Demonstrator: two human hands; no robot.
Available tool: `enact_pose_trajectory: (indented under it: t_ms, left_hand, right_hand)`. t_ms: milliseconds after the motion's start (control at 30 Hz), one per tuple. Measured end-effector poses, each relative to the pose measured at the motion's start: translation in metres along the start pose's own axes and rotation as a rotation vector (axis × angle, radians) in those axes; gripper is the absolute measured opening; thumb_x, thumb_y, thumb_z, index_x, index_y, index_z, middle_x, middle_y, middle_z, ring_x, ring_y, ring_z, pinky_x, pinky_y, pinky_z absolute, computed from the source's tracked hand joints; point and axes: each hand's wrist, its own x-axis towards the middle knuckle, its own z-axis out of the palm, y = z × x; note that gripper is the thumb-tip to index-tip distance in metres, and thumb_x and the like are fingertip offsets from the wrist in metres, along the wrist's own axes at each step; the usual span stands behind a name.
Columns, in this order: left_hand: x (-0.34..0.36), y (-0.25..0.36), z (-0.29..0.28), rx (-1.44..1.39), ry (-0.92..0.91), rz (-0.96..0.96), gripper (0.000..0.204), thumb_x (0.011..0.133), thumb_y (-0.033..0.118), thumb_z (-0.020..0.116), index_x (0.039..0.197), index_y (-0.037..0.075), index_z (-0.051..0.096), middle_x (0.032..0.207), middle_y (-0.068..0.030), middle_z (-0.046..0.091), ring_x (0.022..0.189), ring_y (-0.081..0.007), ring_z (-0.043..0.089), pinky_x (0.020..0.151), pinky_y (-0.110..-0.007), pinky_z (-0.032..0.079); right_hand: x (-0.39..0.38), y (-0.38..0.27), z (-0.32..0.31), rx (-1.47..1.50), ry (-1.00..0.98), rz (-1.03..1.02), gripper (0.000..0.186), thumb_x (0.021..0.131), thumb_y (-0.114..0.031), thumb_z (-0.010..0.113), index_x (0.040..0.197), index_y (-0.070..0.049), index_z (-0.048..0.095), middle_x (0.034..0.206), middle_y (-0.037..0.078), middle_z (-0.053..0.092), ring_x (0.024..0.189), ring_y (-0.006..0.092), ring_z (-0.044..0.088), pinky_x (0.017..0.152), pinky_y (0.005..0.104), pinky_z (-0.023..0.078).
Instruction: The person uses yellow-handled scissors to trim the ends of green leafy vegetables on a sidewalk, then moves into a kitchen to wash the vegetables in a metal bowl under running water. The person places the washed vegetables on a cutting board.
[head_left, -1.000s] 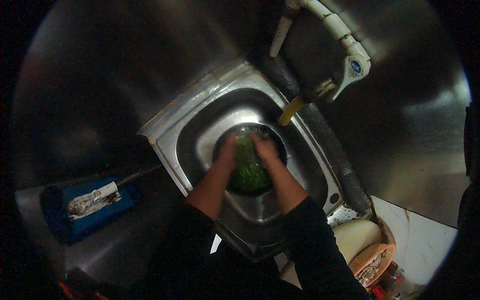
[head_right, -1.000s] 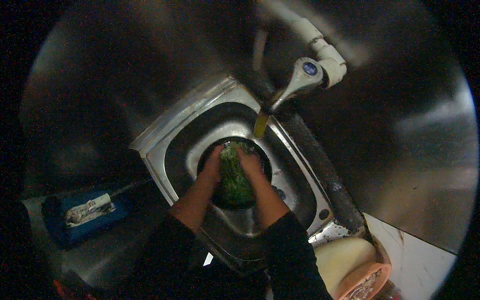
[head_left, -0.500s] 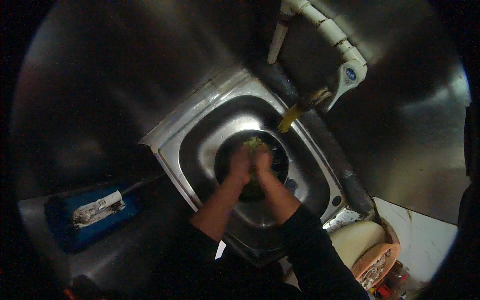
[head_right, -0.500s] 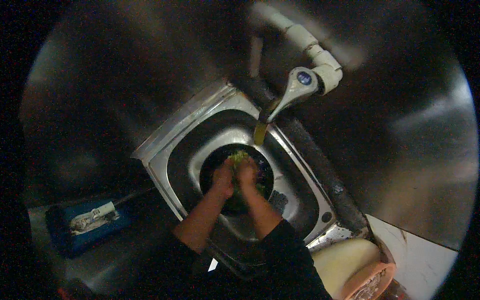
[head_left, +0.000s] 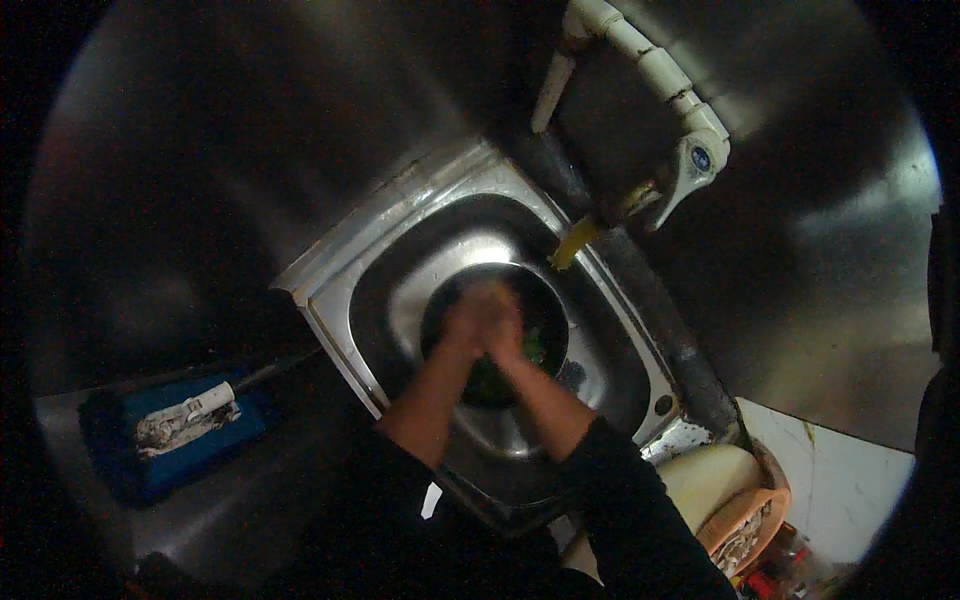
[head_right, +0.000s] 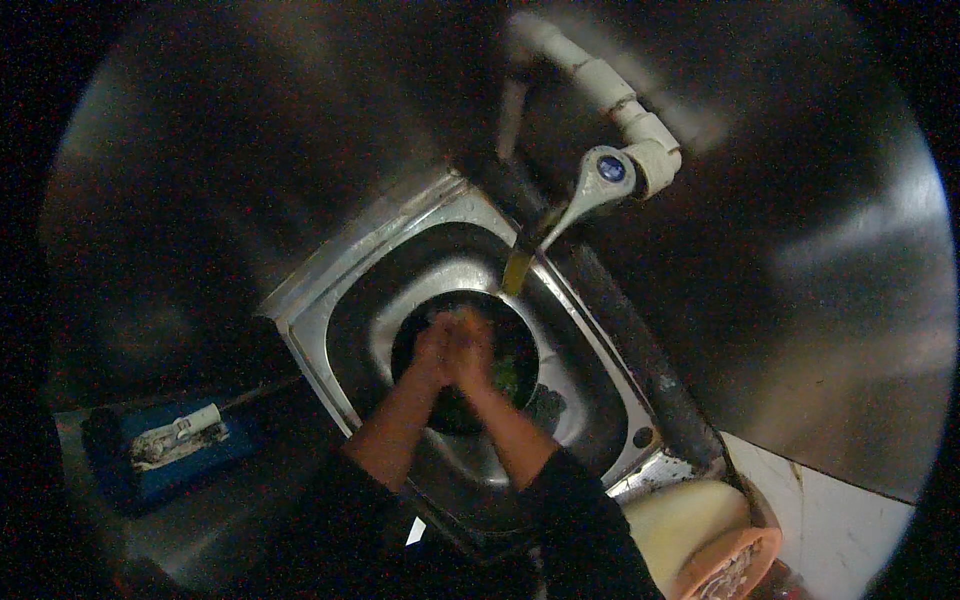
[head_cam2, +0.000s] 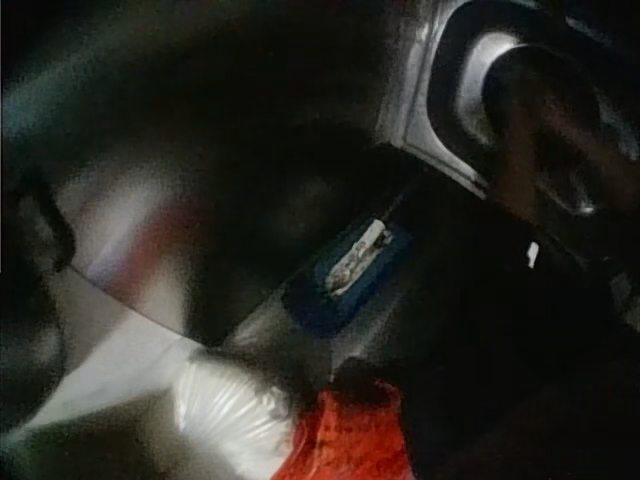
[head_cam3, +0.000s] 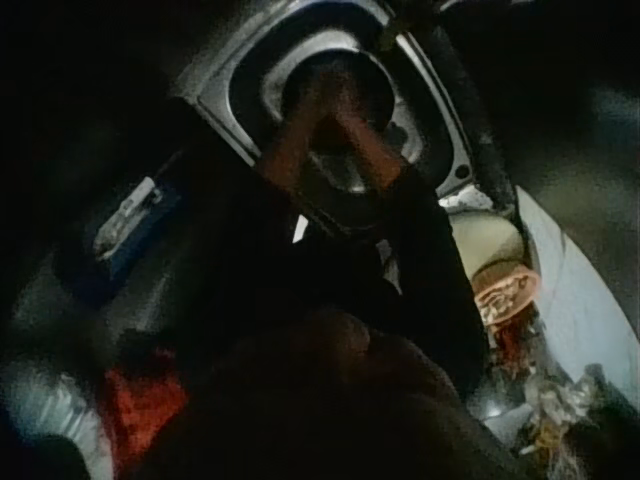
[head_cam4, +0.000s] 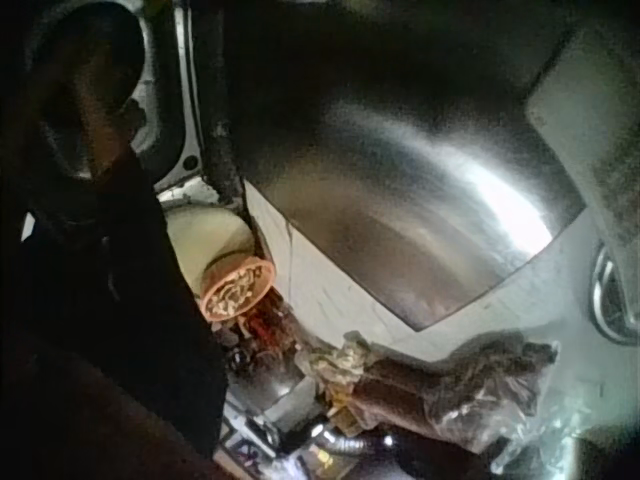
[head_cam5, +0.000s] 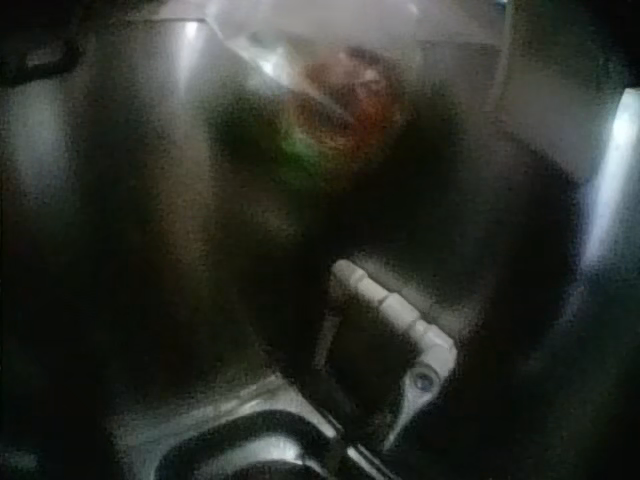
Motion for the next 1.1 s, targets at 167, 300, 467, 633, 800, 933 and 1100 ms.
enact_pose_trajectory:
  t_ms: [167, 300, 467, 633, 800, 933, 1100]
  left_hand:
    - [0.058, -0.052, -0.027, 0.087, -0.174, 0.287, 0.036, 0.095, 0.035, 0.050, 0.116, 0.007, 0.059, 0.112, -0.0093, 0.061, 0.097, -0.0254, 0.059, 0.086, -0.040, 0.050]
    - [0.099, -0.068, -0.050, 0.283, -0.279, 0.679, 0.034, 0.094, 0.035, 0.052, 0.113, 0.008, 0.060, 0.108, -0.0079, 0.063, 0.098, -0.0258, 0.058, 0.084, -0.041, 0.050]
    - [0.069, -0.039, -0.045, -0.152, -0.332, 0.110, 0.036, 0.091, 0.037, 0.056, 0.112, 0.008, 0.060, 0.109, -0.0085, 0.062, 0.100, -0.0250, 0.057, 0.085, -0.041, 0.050]
    - [0.016, -0.007, -0.035, 0.530, -0.125, 0.365, 0.035, 0.091, 0.036, 0.058, 0.112, 0.009, 0.060, 0.112, -0.0082, 0.061, 0.101, -0.0224, 0.058, 0.087, -0.039, 0.049]
    - [0.026, 0.001, -0.024, -0.209, -0.293, 0.129, 0.036, 0.090, 0.036, 0.058, 0.115, 0.010, 0.060, 0.112, -0.0081, 0.061, 0.103, -0.0230, 0.057, 0.089, -0.039, 0.048]
    - [0.026, -0.008, -0.017, -0.095, -0.170, 0.098, 0.035, 0.091, 0.032, 0.055, 0.117, 0.008, 0.059, 0.115, -0.0096, 0.061, 0.101, -0.0236, 0.059, 0.087, -0.039, 0.049]
    - [0.022, -0.003, -0.016, 0.057, -0.116, 0.114, 0.035, 0.090, 0.030, 0.054, 0.117, 0.007, 0.060, 0.115, -0.0116, 0.061, 0.099, -0.0264, 0.060, 0.083, -0.039, 0.050]
  right_hand:
    - [0.009, 0.014, 0.002, 0.071, 0.075, -0.128, 0.035, 0.098, -0.026, 0.041, 0.116, -0.001, 0.058, 0.111, 0.018, 0.062, 0.097, 0.0219, 0.061, 0.085, 0.0343, 0.049]
    - [0.004, 0.029, 0.021, 0.479, 0.061, 0.366, 0.034, 0.095, -0.027, 0.045, 0.113, -0.003, 0.060, 0.109, 0.018, 0.063, 0.098, 0.0275, 0.060, 0.084, 0.0370, 0.049]
    - [0.000, 0.027, 0.011, 0.025, 0.176, -0.254, 0.031, 0.090, -0.026, 0.053, 0.107, -0.003, 0.062, 0.094, 0.019, 0.065, 0.087, 0.0375, 0.063, 0.074, 0.0425, 0.051]
    - [0.016, 0.029, -0.006, -0.249, -0.255, 0.259, 0.030, 0.084, -0.015, 0.059, 0.110, 0.001, 0.060, 0.112, 0.016, 0.063, 0.097, 0.0278, 0.063, 0.081, 0.0350, 0.052]
    - [0.007, 0.028, 0.020, -0.200, 0.084, -0.360, 0.029, 0.095, -0.020, 0.044, 0.112, -0.002, 0.060, 0.108, 0.013, 0.065, 0.095, 0.0259, 0.063, 0.080, 0.0359, 0.051]
    - [0.006, 0.016, 0.018, -0.050, -0.121, 0.081, 0.035, 0.097, -0.027, 0.040, 0.119, -0.007, 0.059, 0.123, 0.015, 0.059, 0.108, 0.0314, 0.058, 0.093, 0.0389, 0.046]
    - [0.002, -0.006, 0.005, -0.227, -0.155, 0.000, 0.036, 0.096, -0.026, 0.039, 0.119, -0.005, 0.058, 0.125, 0.019, 0.057, 0.112, 0.0344, 0.055, 0.097, 0.0428, 0.042]
